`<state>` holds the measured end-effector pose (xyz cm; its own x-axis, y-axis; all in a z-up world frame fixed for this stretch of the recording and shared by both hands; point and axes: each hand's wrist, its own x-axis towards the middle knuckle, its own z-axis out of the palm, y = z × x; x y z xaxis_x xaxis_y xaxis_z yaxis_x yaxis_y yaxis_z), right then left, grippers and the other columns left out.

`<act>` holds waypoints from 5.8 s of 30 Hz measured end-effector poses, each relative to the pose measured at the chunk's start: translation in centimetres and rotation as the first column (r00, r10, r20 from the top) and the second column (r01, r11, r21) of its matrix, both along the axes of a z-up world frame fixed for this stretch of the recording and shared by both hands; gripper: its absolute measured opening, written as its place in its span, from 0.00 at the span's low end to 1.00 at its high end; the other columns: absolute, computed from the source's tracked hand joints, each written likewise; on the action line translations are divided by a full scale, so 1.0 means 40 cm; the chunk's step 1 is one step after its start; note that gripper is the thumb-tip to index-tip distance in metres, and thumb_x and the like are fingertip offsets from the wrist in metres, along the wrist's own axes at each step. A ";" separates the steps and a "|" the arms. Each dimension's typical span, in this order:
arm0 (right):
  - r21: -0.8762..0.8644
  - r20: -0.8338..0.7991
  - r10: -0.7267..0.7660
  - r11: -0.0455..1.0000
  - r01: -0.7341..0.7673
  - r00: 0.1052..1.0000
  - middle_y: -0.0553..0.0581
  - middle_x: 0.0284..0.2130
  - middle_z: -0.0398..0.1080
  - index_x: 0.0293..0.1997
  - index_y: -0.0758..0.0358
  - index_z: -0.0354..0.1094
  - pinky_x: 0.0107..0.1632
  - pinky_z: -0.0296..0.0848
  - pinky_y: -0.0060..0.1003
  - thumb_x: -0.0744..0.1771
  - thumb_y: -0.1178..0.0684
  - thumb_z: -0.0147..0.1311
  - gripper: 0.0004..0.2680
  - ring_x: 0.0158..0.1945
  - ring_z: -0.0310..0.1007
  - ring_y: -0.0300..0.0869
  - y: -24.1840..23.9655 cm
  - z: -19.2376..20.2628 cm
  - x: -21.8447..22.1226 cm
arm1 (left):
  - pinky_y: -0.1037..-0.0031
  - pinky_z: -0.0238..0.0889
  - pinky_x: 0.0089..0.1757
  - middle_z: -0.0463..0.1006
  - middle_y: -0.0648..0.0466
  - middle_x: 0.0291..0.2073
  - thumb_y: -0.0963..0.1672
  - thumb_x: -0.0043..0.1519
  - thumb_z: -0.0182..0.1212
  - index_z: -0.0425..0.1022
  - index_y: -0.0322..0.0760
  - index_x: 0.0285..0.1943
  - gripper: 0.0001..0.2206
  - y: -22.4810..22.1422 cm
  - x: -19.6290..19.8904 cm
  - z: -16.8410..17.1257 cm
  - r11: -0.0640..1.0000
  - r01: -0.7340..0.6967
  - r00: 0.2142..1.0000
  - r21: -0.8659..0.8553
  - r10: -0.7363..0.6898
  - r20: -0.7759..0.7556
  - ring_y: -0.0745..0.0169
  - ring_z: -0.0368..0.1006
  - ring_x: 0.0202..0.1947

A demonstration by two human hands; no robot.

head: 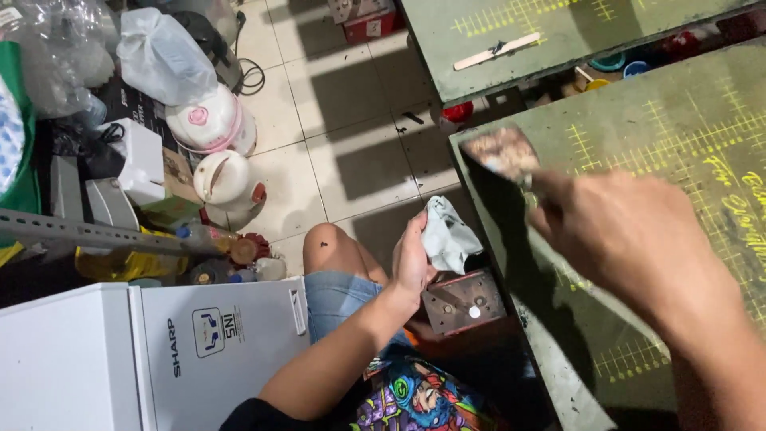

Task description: Scraping dried ink residue from a screen printing pallet using a putty knife and cleaning it with a cloth.

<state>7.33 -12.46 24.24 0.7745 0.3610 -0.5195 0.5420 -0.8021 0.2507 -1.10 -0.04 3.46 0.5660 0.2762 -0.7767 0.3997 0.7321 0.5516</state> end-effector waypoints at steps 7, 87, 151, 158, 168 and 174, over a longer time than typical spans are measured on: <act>0.100 -0.029 -0.050 0.994 0.052 0.998 0.49 0.18 0.75 0.57 0.47 0.66 0.20 0.76 0.29 0.76 0.47 0.35 0.10 0.17 0.75 0.40 0.014 -0.004 -0.007 | 0.80 0.44 0.16 0.79 0.54 0.28 0.55 0.65 0.51 0.80 0.47 0.51 0.18 -0.001 0.000 -0.019 1.000 0.005 1.000 0.025 -0.005 0.014 0.67 0.69 0.20; 0.703 0.439 -0.172 0.677 -0.218 0.882 0.56 0.50 0.77 0.61 0.53 0.75 0.46 0.73 0.49 0.67 0.45 0.59 0.16 0.49 0.77 0.52 -0.437 -0.269 0.198 | 0.60 0.72 0.43 0.83 0.54 0.50 0.46 0.68 0.58 0.79 0.43 0.49 0.08 0.138 0.475 0.236 -0.265 0.144 0.331 0.953 -0.895 -0.299 0.54 0.78 0.45; 0.027 0.837 0.014 0.997 -0.067 0.547 0.51 0.37 0.76 0.63 0.33 0.69 0.48 0.69 0.38 0.80 0.47 0.38 0.10 0.43 0.76 0.43 -0.500 -0.329 0.234 | 0.61 0.70 0.48 0.85 0.58 0.49 0.46 0.68 0.54 0.82 0.42 0.52 0.12 0.024 0.350 0.339 -0.322 -0.110 0.066 0.940 -0.946 -0.316 0.61 0.80 0.49; 0.179 0.909 -0.102 0.971 -0.157 0.404 0.54 0.42 0.75 0.62 0.38 0.76 0.46 0.59 0.41 0.74 0.50 0.52 0.10 0.44 0.70 0.47 -0.549 -0.379 0.272 | 0.66 0.75 0.47 0.83 0.52 0.53 0.41 0.68 0.52 0.79 0.40 0.57 0.12 0.138 0.459 0.319 -0.370 0.177 0.317 0.912 -0.856 -0.409 0.61 0.79 0.47; 0.185 0.897 -0.106 0.972 -0.146 0.429 0.51 0.44 0.77 0.61 0.38 0.76 0.47 0.61 0.41 0.74 0.46 0.55 0.09 0.46 0.73 0.46 -0.552 -0.375 0.271 | 0.39 0.14 0.68 0.31 0.44 0.81 0.64 0.65 0.16 0.21 0.61 0.79 0.35 0.153 0.558 0.247 -0.503 0.338 0.507 0.795 -0.614 -0.605 0.34 0.24 0.78; 0.141 0.911 -0.071 0.979 -0.145 0.406 0.52 0.46 0.76 0.64 0.35 0.76 0.48 0.63 0.40 0.74 0.46 0.55 0.10 0.47 0.73 0.45 -0.557 -0.395 0.284 | 0.47 0.13 0.72 0.26 0.45 0.81 0.73 0.50 0.20 0.22 0.45 0.81 0.54 0.234 0.580 0.180 0.610 0.151 0.295 0.778 -0.779 0.553 0.47 0.19 0.82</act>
